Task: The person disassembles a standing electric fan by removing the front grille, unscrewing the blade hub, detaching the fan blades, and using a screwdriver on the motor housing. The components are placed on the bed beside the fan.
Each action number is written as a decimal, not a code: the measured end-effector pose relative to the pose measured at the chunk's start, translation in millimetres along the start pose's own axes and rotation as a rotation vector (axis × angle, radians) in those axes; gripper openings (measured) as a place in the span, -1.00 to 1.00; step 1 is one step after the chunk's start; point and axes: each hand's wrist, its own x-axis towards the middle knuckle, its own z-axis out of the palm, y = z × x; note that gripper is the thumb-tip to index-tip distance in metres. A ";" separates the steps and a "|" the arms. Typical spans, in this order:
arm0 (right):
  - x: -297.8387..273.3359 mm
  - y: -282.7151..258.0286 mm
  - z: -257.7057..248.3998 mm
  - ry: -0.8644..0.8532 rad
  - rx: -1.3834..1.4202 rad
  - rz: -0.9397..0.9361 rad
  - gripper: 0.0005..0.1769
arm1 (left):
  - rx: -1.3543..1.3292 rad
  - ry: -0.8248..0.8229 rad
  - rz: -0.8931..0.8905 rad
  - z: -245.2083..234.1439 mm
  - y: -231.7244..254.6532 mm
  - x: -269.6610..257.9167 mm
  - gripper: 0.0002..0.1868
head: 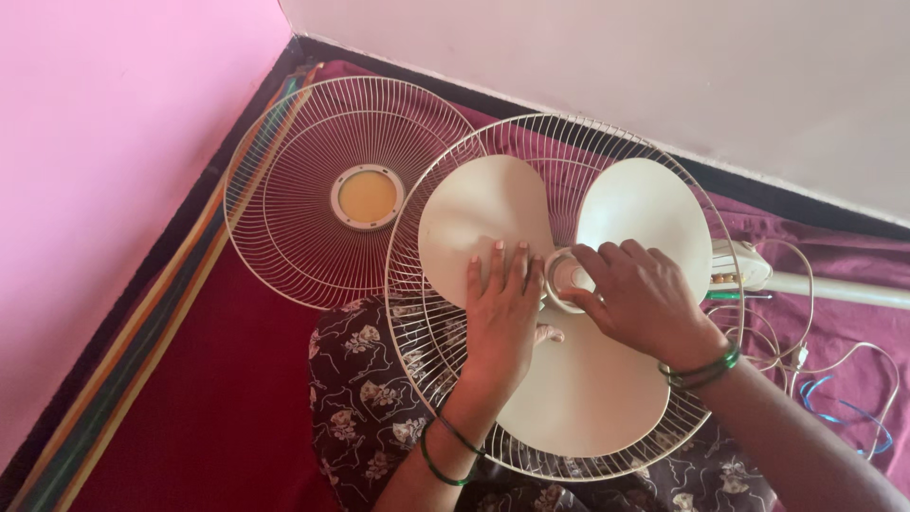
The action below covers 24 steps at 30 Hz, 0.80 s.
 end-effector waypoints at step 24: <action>2.6 -4.6 13.9 -0.017 -0.055 0.121 -0.67 | 0.034 0.029 0.003 1.6 -0.9 -0.8 0.16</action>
